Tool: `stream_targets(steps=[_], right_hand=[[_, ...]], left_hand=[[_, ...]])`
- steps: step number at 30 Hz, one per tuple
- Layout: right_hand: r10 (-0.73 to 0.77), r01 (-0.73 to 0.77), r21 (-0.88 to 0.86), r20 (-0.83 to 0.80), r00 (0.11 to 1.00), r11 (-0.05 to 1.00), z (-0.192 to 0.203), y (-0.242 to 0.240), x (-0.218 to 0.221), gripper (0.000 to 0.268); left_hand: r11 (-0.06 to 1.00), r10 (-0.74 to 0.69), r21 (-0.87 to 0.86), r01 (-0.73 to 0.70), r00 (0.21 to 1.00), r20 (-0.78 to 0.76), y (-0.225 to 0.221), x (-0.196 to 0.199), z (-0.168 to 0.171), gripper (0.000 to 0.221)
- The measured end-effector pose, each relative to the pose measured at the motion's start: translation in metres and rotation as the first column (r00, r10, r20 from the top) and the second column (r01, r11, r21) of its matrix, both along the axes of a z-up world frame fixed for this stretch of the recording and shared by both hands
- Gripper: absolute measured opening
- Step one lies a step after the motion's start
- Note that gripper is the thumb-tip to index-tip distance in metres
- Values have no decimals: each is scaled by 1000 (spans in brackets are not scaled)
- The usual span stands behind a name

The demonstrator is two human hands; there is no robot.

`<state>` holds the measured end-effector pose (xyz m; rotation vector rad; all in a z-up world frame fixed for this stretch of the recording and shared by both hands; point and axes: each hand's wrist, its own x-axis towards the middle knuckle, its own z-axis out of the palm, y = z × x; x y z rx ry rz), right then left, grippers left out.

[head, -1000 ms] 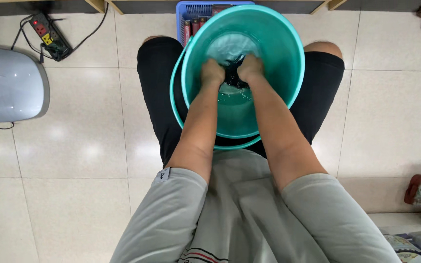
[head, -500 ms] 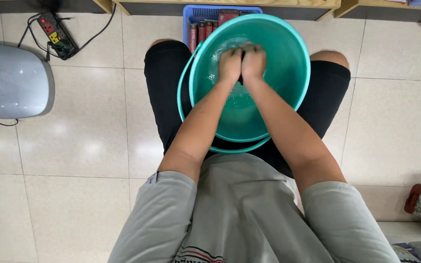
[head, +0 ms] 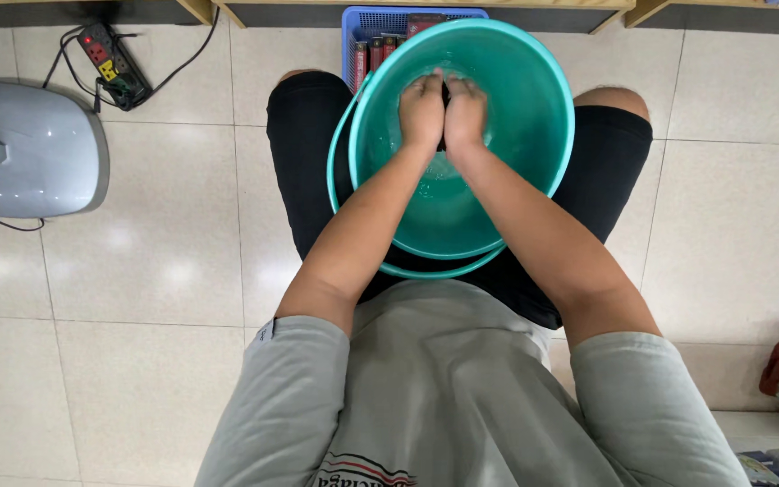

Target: The person washes a dark cloth in a green bucket of water, wrings it out, and uses it to wipe several product boxes containing screen protectors.

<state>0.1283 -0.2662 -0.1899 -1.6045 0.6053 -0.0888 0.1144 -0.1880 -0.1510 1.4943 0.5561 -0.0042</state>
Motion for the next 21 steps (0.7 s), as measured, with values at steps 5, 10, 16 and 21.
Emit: stream_targets(steps=[5,10,16,21], right_hand=[[89,-110,-95,-210,974,989,38,15,-16,22],[219,-331,-253,-386,896,909,33,10,-23,38],[462,-653,-424,-472,751,628,13,-5,-29,48],[539,-808,-477,-604,587,345,29,-10,-39,38]], left_hand=[[990,52,-125,-60,996,-71,5,7,-15,34],[956,-96,238,170,951,-295,23,13,-78,43],[871,-139,346,349,851,-507,33,2,-106,40],[722,-188,502,476,833,-520,44,-11,-72,23]])
